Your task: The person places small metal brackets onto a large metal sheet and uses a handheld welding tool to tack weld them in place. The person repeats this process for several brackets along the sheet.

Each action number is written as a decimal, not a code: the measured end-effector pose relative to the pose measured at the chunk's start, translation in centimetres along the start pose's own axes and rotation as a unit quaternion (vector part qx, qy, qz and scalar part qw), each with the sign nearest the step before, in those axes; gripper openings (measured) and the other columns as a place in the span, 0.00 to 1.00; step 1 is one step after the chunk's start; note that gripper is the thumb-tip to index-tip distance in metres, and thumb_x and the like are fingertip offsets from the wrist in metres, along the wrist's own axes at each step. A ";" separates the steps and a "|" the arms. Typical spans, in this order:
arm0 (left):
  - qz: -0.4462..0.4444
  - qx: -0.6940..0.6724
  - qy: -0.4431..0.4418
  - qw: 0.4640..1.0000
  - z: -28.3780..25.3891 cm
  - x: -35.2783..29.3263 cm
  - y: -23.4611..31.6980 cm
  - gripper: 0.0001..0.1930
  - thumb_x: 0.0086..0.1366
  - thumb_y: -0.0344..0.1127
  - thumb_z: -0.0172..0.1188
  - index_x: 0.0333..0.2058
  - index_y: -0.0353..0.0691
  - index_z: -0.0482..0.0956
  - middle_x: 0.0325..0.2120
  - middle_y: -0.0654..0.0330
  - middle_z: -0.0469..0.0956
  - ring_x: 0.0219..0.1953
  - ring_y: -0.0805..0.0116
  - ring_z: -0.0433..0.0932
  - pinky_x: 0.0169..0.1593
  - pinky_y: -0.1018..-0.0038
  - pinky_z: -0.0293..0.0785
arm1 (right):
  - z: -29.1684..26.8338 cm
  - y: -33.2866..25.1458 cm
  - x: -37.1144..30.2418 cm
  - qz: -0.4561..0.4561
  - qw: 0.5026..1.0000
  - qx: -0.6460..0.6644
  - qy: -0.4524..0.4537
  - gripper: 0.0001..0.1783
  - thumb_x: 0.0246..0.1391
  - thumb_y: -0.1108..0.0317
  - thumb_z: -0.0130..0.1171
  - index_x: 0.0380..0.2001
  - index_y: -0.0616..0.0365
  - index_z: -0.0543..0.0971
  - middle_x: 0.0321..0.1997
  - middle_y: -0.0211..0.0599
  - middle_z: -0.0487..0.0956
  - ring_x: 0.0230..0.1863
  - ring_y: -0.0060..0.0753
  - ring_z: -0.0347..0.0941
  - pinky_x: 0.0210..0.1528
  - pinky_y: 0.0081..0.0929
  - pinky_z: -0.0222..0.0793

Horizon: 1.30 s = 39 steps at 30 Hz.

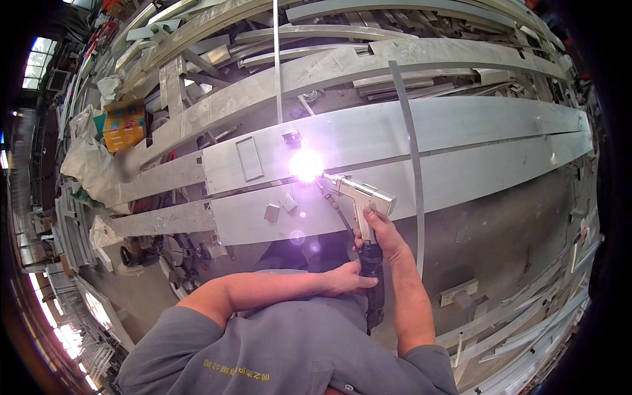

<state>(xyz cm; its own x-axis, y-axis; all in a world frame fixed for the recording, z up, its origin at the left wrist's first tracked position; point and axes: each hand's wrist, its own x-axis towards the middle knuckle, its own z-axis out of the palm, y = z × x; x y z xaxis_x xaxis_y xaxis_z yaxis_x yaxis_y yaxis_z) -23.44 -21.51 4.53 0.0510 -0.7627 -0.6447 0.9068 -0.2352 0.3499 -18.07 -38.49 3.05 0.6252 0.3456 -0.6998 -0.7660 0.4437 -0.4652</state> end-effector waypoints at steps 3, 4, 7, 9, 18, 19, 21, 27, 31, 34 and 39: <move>-0.014 0.001 0.002 1.000 0.0 0.1 -0.2 0.21 0.72 0.37 0.60 0.58 0.42 0.65 0.50 0.60 0.75 0.51 0.68 0.76 0.57 0.65 0.76 | 0.0 0.2 0.0 0.000 1.000 -0.003 0.006 0.25 0.68 0.44 0.53 0.47 0.59 0.74 0.27 0.35 0.77 0.23 0.29 0.77 0.31 0.40 0.82; -0.018 -0.003 0.002 1.000 0.0 0.1 -0.2 0.21 0.72 0.37 0.60 0.58 0.42 0.65 0.49 0.60 0.75 0.51 0.68 0.76 0.57 0.65 0.76 | -0.1 0.4 0.0 -0.001 1.000 -0.003 0.008 0.25 0.68 0.44 0.54 0.47 0.59 0.74 0.27 0.35 0.77 0.23 0.29 0.77 0.31 0.40 0.82; -0.026 0.007 -0.006 1.000 0.2 -0.4 0.0 0.22 0.73 0.38 0.60 0.60 0.40 0.63 0.51 0.62 0.73 0.54 0.69 0.74 0.58 0.67 0.74 | 0.2 0.5 -0.3 -0.002 1.000 -0.005 0.003 0.24 0.68 0.45 0.54 0.46 0.58 0.74 0.26 0.35 0.76 0.23 0.30 0.77 0.31 0.40 0.81; -0.035 0.015 -0.011 0.999 0.3 -0.8 0.2 0.24 0.73 0.39 0.60 0.61 0.40 0.63 0.52 0.63 0.73 0.55 0.70 0.73 0.59 0.67 0.73 | 0.7 0.5 -0.7 -0.010 1.000 -0.001 0.018 0.25 0.67 0.45 0.56 0.43 0.60 0.75 0.25 0.35 0.76 0.23 0.29 0.76 0.28 0.35 0.79; 0.124 0.033 -0.135 0.983 0.3 -2.8 0.4 0.30 0.68 0.31 0.66 0.64 0.38 0.61 0.51 0.64 0.72 0.56 0.71 0.70 0.62 0.68 0.67 | 7.1 -4.1 -8.3 -0.259 0.960 -0.094 0.053 0.46 0.53 0.36 0.68 0.60 0.64 0.69 0.26 0.34 0.76 0.24 0.28 0.76 0.38 0.39 0.80; 0.149 0.048 -0.147 0.977 0.8 -3.0 0.4 0.30 0.65 0.37 0.70 0.59 0.35 0.63 0.47 0.60 0.75 0.51 0.70 0.73 0.56 0.69 0.71 | 9.1 -6.1 -9.5 -0.279 0.951 -0.113 0.071 0.53 0.48 0.31 0.69 0.60 0.66 0.68 0.26 0.34 0.75 0.23 0.28 0.75 0.37 0.40 0.80; 0.184 0.189 -0.152 0.952 0.3 -2.4 -0.7 0.32 0.60 0.41 0.74 0.55 0.35 0.66 0.45 0.60 0.73 0.50 0.70 0.72 0.53 0.70 0.70 | 12.4 -9.8 -11.1 -0.364 0.912 -0.163 0.093 0.56 0.48 0.27 0.66 0.61 0.67 0.66 0.25 0.33 0.74 0.21 0.28 0.75 0.35 0.44 0.81; 0.240 0.274 -0.095 0.926 0.2 -8.7 3.6 0.24 0.63 0.49 0.71 0.42 0.39 0.68 0.25 0.63 0.71 0.26 0.77 0.70 0.28 0.74 0.68 | 20.5 -15.7 -13.5 -0.523 0.837 -0.114 0.112 0.40 0.67 0.37 0.49 0.63 0.64 0.66 0.25 0.29 0.70 0.22 0.24 0.73 0.41 0.46 0.81; 0.311 0.166 -0.084 0.932 -3.8 -16.6 5.0 0.23 0.66 0.46 0.69 0.50 0.38 0.71 0.32 0.69 0.72 0.34 0.82 0.68 0.33 0.78 0.68 | 23.3 -16.1 -11.3 -0.540 0.826 0.002 0.163 0.23 0.65 0.55 0.62 0.53 0.62 0.74 0.28 0.28 0.73 0.24 0.23 0.75 0.43 0.50 0.85; 0.205 0.165 -0.020 0.965 -9.2 -24.9 8.0 0.24 0.66 0.44 0.68 0.53 0.36 0.72 0.33 0.69 0.73 0.33 0.82 0.68 0.34 0.78 0.68 | 23.4 -13.0 -6.1 -0.516 0.824 0.113 0.205 0.11 0.65 0.62 0.57 0.42 0.59 0.75 0.28 0.32 0.71 0.28 0.28 0.74 0.46 0.53 0.85; 0.147 0.297 0.156 0.930 -19.2 -34.5 5.9 0.19 0.62 0.46 0.71 0.40 0.36 0.79 0.28 0.69 0.75 0.31 0.81 0.71 0.33 0.78 0.68 | 25.6 -0.6 1.9 -0.350 0.853 0.311 0.232 0.13 0.64 0.70 0.47 0.49 0.63 0.71 0.34 0.42 0.75 0.38 0.45 0.77 0.57 0.58 0.78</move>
<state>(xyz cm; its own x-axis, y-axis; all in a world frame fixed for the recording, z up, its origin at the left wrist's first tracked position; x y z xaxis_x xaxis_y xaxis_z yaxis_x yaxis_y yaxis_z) -11.82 15.01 15.79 0.4630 -0.6568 -0.5952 0.4471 -0.4067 0.7967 -12.62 -16.91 15.90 0.6603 -0.4836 -0.5746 0.0881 0.8096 -0.5803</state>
